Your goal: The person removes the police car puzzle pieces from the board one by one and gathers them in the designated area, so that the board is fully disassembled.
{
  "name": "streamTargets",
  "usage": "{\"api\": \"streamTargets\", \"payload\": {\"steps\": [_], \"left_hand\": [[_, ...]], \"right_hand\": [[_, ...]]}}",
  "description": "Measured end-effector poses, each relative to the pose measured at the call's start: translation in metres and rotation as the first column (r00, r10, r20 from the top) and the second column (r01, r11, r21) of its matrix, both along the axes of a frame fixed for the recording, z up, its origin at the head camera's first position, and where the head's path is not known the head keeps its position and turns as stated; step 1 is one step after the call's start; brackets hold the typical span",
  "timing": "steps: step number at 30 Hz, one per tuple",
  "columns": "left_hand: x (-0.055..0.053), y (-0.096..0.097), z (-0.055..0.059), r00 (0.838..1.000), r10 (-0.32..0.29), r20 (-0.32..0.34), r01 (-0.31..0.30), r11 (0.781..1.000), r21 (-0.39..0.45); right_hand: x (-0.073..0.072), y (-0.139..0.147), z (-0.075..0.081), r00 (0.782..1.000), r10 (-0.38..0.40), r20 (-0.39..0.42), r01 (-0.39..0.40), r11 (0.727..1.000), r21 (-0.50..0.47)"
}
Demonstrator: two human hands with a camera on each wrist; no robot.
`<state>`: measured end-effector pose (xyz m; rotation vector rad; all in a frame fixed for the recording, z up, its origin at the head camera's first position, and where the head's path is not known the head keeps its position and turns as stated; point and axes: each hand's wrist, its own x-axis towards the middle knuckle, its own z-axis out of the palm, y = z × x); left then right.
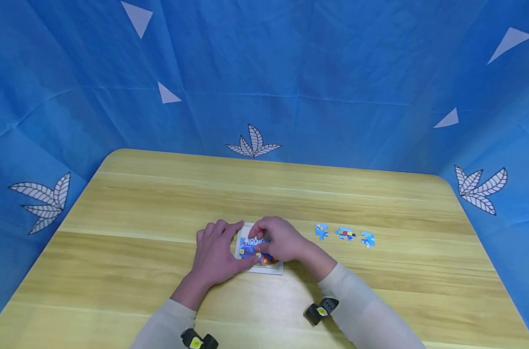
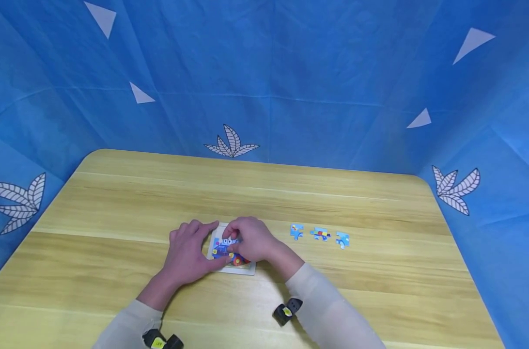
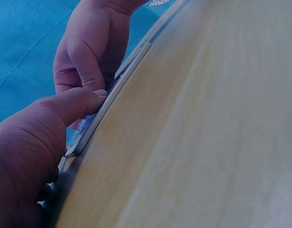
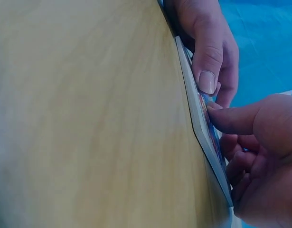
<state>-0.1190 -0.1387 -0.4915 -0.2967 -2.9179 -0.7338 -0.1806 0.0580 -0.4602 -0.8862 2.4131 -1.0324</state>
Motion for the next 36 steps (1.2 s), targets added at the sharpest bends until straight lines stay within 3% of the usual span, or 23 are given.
{"api": "streamTargets", "payload": {"steps": [19, 36], "left_hand": [[0.001, -0.0003, 0.0002, 1.0, -0.006, 0.016, 0.005, 1.0, 0.007], [0.0, -0.0005, 0.0014, 1.0, -0.009, 0.01, 0.009, 1.0, 0.002]], "right_hand": [[0.0004, 0.0044, -0.0021, 1.0, -0.004, 0.008, 0.004, 0.999, -0.039], [-0.0041, 0.0087, -0.0029, 0.998, 0.053, 0.017, -0.052, 0.997, -0.06]]}}
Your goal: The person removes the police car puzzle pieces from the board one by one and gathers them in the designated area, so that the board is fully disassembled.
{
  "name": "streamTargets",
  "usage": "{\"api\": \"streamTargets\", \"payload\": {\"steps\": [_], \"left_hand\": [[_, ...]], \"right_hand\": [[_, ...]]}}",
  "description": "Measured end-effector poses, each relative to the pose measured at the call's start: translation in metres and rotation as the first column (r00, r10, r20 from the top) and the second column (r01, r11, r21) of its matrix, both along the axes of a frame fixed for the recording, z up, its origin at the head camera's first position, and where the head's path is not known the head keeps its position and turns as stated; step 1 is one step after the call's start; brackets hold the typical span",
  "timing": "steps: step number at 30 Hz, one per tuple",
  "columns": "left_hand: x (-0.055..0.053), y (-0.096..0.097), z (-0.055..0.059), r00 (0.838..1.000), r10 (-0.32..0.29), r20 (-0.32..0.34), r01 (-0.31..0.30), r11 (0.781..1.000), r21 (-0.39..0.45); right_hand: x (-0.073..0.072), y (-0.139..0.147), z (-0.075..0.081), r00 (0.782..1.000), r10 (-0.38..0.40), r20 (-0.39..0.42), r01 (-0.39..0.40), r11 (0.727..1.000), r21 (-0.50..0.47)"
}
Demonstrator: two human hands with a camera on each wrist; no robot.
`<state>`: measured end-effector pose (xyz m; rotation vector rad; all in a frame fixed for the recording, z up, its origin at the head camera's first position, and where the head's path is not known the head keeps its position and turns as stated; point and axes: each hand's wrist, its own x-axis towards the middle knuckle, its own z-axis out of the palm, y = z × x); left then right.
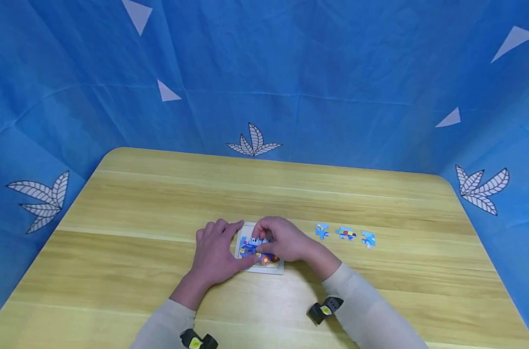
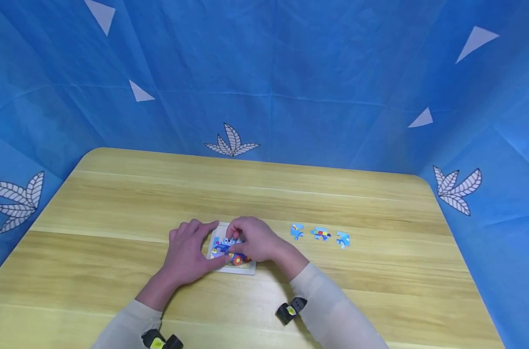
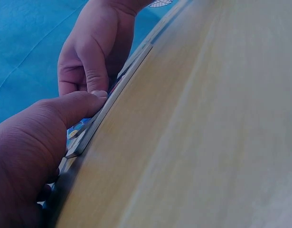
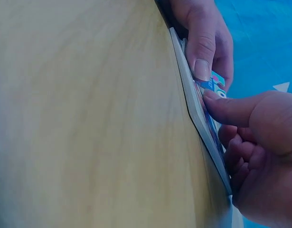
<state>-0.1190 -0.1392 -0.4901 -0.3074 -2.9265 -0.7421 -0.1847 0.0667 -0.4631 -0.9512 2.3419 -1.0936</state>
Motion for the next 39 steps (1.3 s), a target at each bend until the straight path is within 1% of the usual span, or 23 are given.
{"api": "streamTargets", "payload": {"steps": [4, 9, 11, 17, 21, 27, 33, 39], "left_hand": [[0.0, -0.001, 0.001, 1.0, -0.009, 0.012, 0.009, 1.0, 0.012], [0.0, -0.005, 0.005, 0.998, -0.041, 0.037, 0.038, 0.996, 0.084], [0.0, -0.007, 0.007, 0.998, -0.051, 0.04, 0.047, 0.994, 0.095], [0.0, -0.008, 0.007, 0.997, -0.067, 0.023, 0.065, 0.994, 0.086], [0.0, -0.009, 0.007, 0.997, -0.074, 0.014, 0.073, 0.994, 0.082], [0.0, -0.009, 0.007, 0.997, -0.071, 0.021, 0.069, 0.995, 0.074], [0.0, -0.009, 0.009, 0.997, -0.075, 0.03, 0.072, 0.994, 0.086], [0.0, -0.01, 0.007, 0.996, -0.084, 0.039, 0.079, 0.991, 0.103]], "right_hand": [[0.001, -0.001, 0.001, 1.0, 0.002, -0.011, -0.002, 1.0, -0.003], [0.001, -0.002, 0.002, 1.0, -0.004, -0.01, 0.004, 1.0, 0.002], [0.001, -0.002, 0.002, 1.0, -0.01, -0.003, 0.01, 1.0, 0.01], [0.001, -0.001, 0.0, 1.0, -0.008, -0.006, 0.008, 1.0, 0.015], [0.002, -0.002, 0.001, 1.0, -0.007, -0.019, 0.007, 1.0, -0.003], [0.003, -0.003, 0.0, 0.999, -0.013, -0.041, 0.012, 0.999, -0.038], [0.005, -0.004, -0.001, 0.999, -0.035, -0.038, 0.034, 0.999, -0.029], [0.003, -0.002, 0.0, 1.0, -0.016, -0.007, 0.015, 1.0, -0.017]]}}
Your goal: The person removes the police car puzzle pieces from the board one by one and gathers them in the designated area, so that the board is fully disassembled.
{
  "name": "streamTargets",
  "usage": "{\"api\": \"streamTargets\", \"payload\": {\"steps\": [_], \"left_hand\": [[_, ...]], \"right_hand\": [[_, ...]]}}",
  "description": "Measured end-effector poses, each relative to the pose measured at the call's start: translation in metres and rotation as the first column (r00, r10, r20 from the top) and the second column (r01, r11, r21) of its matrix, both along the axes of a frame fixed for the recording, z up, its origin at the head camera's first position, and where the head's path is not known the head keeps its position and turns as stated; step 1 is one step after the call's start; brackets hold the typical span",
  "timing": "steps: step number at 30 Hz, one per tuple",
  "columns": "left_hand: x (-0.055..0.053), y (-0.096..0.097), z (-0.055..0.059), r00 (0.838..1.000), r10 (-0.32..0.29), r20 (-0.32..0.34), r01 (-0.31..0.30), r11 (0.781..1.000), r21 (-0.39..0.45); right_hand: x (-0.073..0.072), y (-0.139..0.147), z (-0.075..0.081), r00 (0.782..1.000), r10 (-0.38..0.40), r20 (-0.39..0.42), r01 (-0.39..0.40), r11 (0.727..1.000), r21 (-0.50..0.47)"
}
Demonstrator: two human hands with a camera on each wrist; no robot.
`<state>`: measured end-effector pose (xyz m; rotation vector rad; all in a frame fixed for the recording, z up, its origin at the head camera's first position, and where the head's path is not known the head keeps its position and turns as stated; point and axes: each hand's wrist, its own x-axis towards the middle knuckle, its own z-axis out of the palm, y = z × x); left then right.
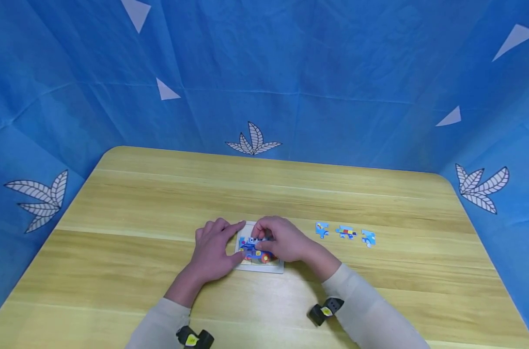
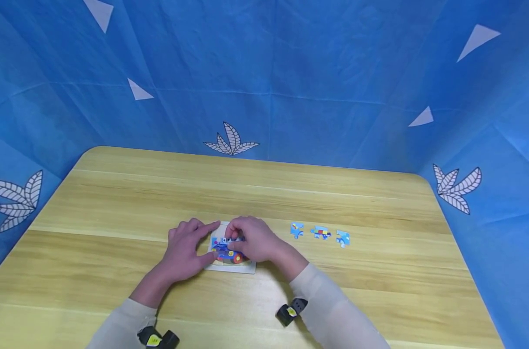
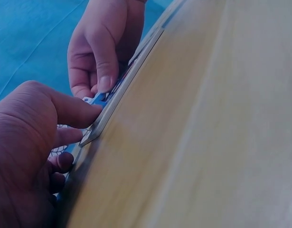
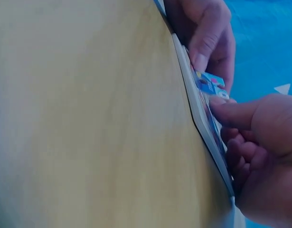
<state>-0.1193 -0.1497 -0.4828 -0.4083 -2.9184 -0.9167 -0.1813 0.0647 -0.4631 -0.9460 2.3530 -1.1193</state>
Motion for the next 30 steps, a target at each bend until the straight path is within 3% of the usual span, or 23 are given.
{"api": "streamTargets", "payload": {"steps": [6, 16, 24, 30], "left_hand": [[-0.0004, -0.001, 0.0019, 0.999, 0.005, 0.033, -0.006, 0.999, 0.033], [0.0, -0.0017, 0.003, 0.999, 0.001, 0.053, -0.004, 0.999, 0.044], [-0.0005, -0.002, 0.0023, 0.999, 0.003, 0.05, -0.006, 0.999, 0.05], [-0.0007, -0.0011, 0.0018, 0.999, 0.001, 0.047, -0.004, 0.999, 0.054]], "right_hand": [[-0.0022, 0.0029, 0.0027, 0.999, 0.026, 0.031, -0.027, 1.0, 0.015], [-0.0015, 0.0025, 0.0017, 1.0, -0.008, -0.009, 0.008, 1.0, 0.022], [-0.001, 0.0034, -0.0007, 0.997, 0.033, -0.076, -0.033, 0.999, 0.004], [-0.0001, 0.0045, -0.002, 0.998, 0.031, -0.055, -0.032, 0.999, -0.016]]}}
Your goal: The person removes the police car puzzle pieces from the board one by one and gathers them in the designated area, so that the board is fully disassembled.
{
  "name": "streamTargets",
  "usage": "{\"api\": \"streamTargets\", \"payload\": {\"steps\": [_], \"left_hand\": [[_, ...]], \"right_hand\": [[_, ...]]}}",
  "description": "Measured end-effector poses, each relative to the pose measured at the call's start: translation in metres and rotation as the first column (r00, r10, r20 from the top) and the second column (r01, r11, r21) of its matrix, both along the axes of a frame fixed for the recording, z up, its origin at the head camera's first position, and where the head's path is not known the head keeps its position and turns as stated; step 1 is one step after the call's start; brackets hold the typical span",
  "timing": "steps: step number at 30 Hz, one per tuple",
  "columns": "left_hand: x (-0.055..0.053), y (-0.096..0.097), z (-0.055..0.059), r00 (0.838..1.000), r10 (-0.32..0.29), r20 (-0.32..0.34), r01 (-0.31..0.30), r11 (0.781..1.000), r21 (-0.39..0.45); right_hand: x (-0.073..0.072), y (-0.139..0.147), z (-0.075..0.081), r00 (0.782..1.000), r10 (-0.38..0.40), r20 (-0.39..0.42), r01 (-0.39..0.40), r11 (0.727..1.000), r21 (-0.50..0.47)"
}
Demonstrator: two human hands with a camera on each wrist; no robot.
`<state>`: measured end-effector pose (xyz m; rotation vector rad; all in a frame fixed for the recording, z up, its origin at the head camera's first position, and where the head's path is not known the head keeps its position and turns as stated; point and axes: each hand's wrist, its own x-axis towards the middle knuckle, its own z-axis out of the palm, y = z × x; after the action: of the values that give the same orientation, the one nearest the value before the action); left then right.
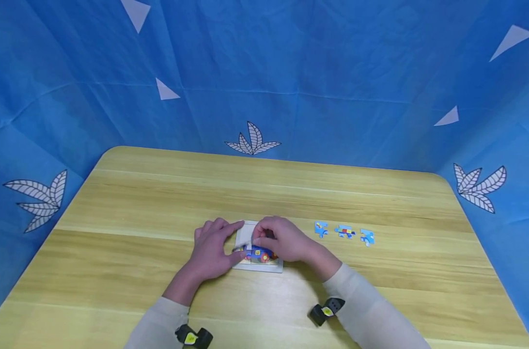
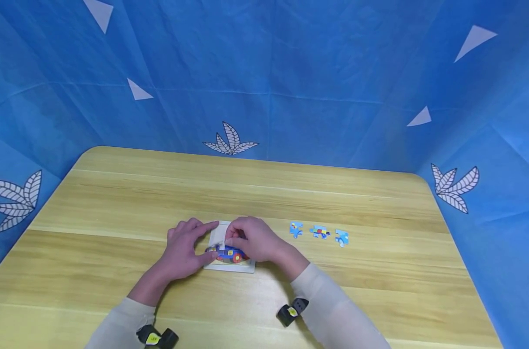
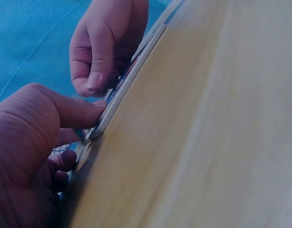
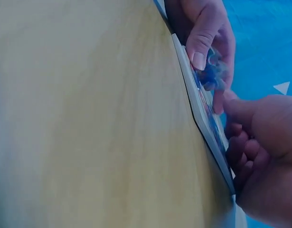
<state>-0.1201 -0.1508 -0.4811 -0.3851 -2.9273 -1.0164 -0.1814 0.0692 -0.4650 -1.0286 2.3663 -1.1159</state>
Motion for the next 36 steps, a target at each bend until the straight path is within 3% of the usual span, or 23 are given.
{"api": "streamTargets", "payload": {"steps": [9, 17, 26, 36], "left_hand": [[0.0, -0.001, 0.001, 1.0, 0.005, 0.013, -0.005, 1.0, 0.009], [0.0, -0.001, 0.002, 1.0, 0.0, 0.021, 0.0, 1.0, 0.028], [0.0, -0.001, 0.002, 1.0, -0.004, 0.003, 0.004, 1.0, 0.022], [-0.001, -0.002, 0.001, 1.0, -0.003, 0.003, 0.003, 1.0, 0.024]], "right_hand": [[0.0, -0.002, 0.002, 1.0, 0.016, -0.007, -0.016, 1.0, 0.023], [0.0, -0.007, -0.001, 0.994, 0.017, -0.11, -0.02, 1.0, -0.023], [-0.001, -0.012, -0.004, 0.985, 0.046, -0.166, -0.056, 0.997, -0.053], [0.0, -0.014, -0.006, 0.986, -0.016, -0.168, 0.007, 0.999, -0.051]]}}
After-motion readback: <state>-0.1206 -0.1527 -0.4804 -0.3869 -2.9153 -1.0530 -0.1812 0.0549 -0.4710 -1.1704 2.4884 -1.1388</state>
